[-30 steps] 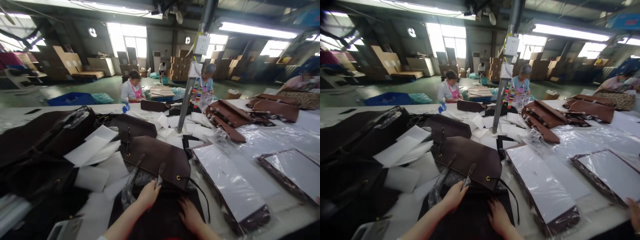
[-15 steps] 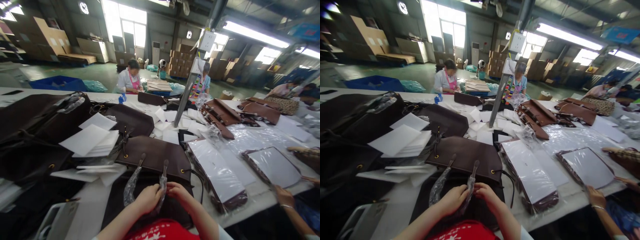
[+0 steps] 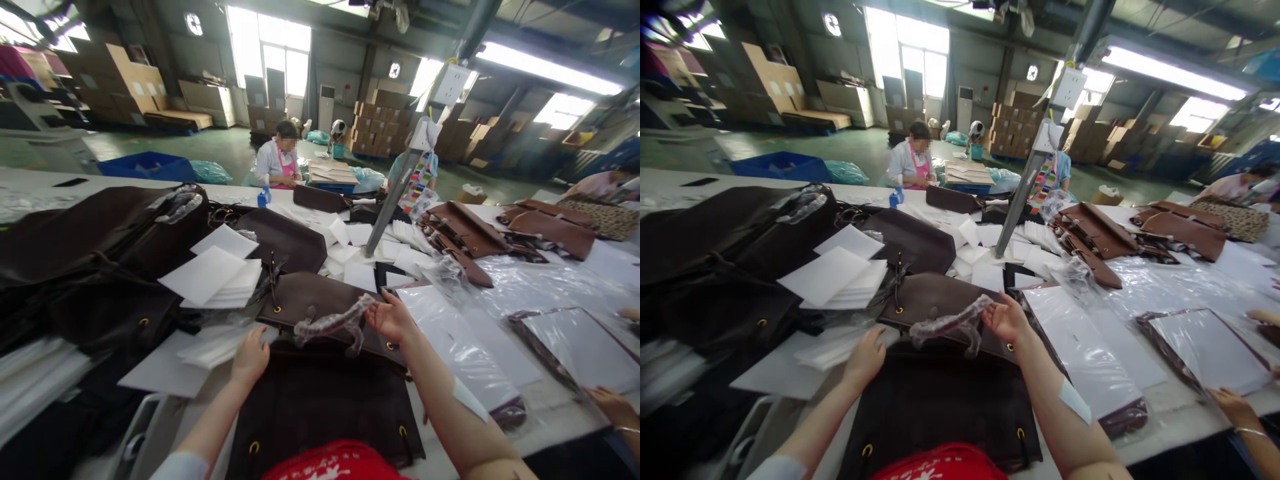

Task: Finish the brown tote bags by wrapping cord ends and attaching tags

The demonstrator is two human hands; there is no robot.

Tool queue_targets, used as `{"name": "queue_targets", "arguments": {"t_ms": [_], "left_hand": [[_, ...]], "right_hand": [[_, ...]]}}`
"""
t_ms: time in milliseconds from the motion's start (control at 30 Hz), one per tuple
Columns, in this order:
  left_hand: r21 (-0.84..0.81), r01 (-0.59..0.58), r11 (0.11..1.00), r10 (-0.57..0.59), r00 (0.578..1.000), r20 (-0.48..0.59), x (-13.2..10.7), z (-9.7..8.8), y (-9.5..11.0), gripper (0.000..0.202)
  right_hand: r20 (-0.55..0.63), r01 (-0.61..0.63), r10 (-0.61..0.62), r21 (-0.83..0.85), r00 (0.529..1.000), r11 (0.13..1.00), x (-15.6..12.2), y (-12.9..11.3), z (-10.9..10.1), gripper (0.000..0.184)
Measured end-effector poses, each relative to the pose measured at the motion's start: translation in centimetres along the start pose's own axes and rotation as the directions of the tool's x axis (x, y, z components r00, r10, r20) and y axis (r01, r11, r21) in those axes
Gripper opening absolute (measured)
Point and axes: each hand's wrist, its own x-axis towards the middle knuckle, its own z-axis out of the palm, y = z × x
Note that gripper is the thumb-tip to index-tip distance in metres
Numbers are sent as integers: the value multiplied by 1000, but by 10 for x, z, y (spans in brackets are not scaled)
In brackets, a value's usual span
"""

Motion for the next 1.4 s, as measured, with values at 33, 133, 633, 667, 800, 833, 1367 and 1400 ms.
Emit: {"name": "queue_targets", "arguments": {"t_ms": [33, 133, 633, 667, 800, 833, 1367, 1400], "left_hand": [[38, -31, 999, 31, 999, -8, 4, 2, -2, 42], [127, -134, 983, 133, 991, 18, 20, 9, -5, 52], [118, -513, 850, 419, 796, 437, 102, 27, -2, 80], [107, -524, 845, 430, 785, 446, 103, 24, -3, 75], [177, -570, 802, 455, 776, 438, 102, 11, 3, 59], [209, -586, 783, 466, 775, 428, 101, 8, 7, 55], [196, -620, 760, 487, 742, 460, 52, -42, 134, 48], [176, -606, 775, 476, 744, 469, 46, -35, 137, 48]], "right_hand": [[-78, 27, -26, 17, 997, 999, 11, -2, -3, 45], [-305, 62, -41, 60, 951, 996, 34, 8, -8, 40], [-106, 259, -465, -713, 879, 652, 8, 63, 0, 44], [-86, 253, -474, -755, 876, 604, 9, 64, 2, 48], [7, 169, -508, -946, 862, 275, 21, 69, 4, 66], [28, 148, -502, -968, 864, 201, 26, 72, 4, 68], [40, 1, -486, -997, 873, -81, 52, -22, -16, 40], [32, -5, -472, -997, 881, -77, 51, -20, -16, 41]]}}
